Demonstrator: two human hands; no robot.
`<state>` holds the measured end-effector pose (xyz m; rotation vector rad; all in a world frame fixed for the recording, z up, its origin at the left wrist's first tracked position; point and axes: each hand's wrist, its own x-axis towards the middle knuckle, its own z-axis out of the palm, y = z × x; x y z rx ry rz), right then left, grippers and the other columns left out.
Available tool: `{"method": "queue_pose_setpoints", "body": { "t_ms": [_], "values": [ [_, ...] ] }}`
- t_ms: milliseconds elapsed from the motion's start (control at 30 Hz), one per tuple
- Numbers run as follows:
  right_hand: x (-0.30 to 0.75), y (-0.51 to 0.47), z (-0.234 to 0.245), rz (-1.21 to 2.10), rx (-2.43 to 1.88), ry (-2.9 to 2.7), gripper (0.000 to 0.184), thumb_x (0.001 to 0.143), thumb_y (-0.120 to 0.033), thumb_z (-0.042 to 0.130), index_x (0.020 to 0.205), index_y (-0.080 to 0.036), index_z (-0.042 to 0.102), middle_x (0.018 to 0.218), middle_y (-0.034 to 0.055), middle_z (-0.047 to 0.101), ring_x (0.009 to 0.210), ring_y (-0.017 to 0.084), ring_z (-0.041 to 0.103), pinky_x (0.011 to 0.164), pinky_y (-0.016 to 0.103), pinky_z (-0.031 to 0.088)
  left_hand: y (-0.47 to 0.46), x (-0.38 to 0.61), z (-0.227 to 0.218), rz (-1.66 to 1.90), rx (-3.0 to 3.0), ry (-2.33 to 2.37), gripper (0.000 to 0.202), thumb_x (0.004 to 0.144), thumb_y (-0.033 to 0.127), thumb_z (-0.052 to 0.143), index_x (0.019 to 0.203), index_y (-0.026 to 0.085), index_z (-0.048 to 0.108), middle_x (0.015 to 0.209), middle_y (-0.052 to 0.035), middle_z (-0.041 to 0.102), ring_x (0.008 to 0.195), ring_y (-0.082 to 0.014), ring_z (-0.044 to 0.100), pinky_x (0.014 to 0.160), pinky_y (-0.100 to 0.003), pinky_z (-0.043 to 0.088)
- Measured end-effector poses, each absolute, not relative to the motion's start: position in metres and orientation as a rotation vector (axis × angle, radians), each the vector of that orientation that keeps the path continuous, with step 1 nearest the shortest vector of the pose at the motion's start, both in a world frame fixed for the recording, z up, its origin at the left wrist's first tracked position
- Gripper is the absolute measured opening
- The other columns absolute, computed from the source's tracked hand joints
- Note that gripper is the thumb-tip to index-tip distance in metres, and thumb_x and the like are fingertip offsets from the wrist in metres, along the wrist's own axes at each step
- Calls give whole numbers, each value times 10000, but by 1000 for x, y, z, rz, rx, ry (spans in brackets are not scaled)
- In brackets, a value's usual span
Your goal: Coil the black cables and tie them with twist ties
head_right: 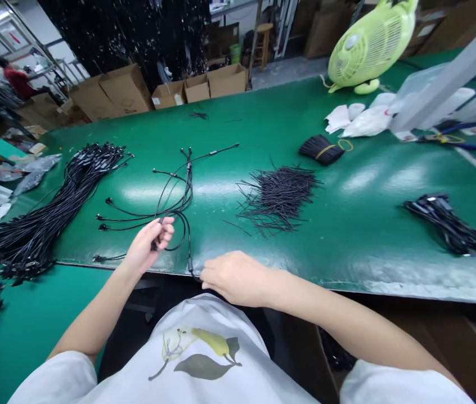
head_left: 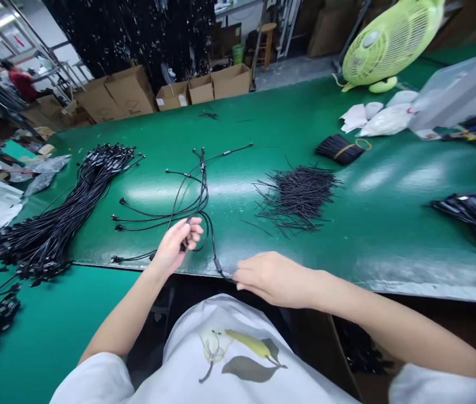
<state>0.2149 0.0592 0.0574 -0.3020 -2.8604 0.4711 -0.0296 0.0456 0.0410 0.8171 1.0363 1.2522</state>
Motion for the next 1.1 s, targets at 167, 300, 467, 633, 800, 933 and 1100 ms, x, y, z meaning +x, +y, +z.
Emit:
{"method": "queue_pose_setpoints", "body": {
  "t_ms": [167, 300, 467, 633, 800, 933, 1100],
  "values": [
    [193, 85, 55, 681, -569, -2615, 285, 973, -285, 456, 772, -173, 624, 765, 29, 630, 671, 128, 538, 603, 242, 333, 28, -11, 37, 855, 1325, 1066, 305, 910, 430, 555, 919, 143, 659, 866, -62, 669, 832, -158, 588, 808, -285, 445],
    [185, 104, 40, 910, -743, -2128, 298, 847, -475, 642, 884, -181, 614, 885, 41, 603, 795, 158, 543, 707, 263, 406, 21, -11, 36, 903, 1153, 1024, 341, 919, 473, 526, 932, 142, 608, 545, 55, 456, 514, -89, 396, 568, -238, 345],
    [159, 90, 10, 1548, -822, -1489, 471, 903, -599, 476, 687, -183, 521, 614, -23, 447, 537, 103, 397, 538, 244, 351, 19, 0, 24, 1025, 916, 974, 388, 882, 528, 559, 817, 146, 584, 650, -7, 541, 636, -131, 523, 613, -253, 368],
    [152, 79, -1, 1931, -716, -915, 502, 800, -599, 642, 591, -178, 464, 554, -63, 309, 478, 64, 279, 479, 218, 316, 10, 5, 12, 1081, 831, 947, 410, 878, 544, 561, 748, 155, 551, 560, 24, 430, 718, -163, 539, 706, -273, 369],
    [158, 67, -6, 1988, -493, -984, 309, 700, -407, 807, 860, -193, 652, 1113, 31, 575, 1012, 142, 566, 971, 311, 454, 7, -7, 16, 1171, 729, 947, 356, 866, 497, 605, 810, 147, 577, 563, 63, 328, 549, -97, 378, 599, -254, 309],
    [139, 55, -7, 1799, -662, -786, 308, 843, -518, 634, 941, -226, 613, 1103, 42, 624, 1063, 175, 594, 948, 342, 489, 8, 2, 5, 1082, 802, 989, 401, 891, 543, 536, 903, 147, 599, 599, 51, 358, 595, -117, 439, 618, -259, 322],
    [123, 52, -4, 1654, -888, -796, 387, 877, -586, 524, 893, -202, 568, 982, 63, 657, 846, 172, 648, 566, 219, 493, 9, 15, -13, 987, 1120, 1156, 526, 900, 557, 502, 1226, 149, 560, 683, 20, 473, 677, -154, 466, 702, -291, 367]
  ]
}}
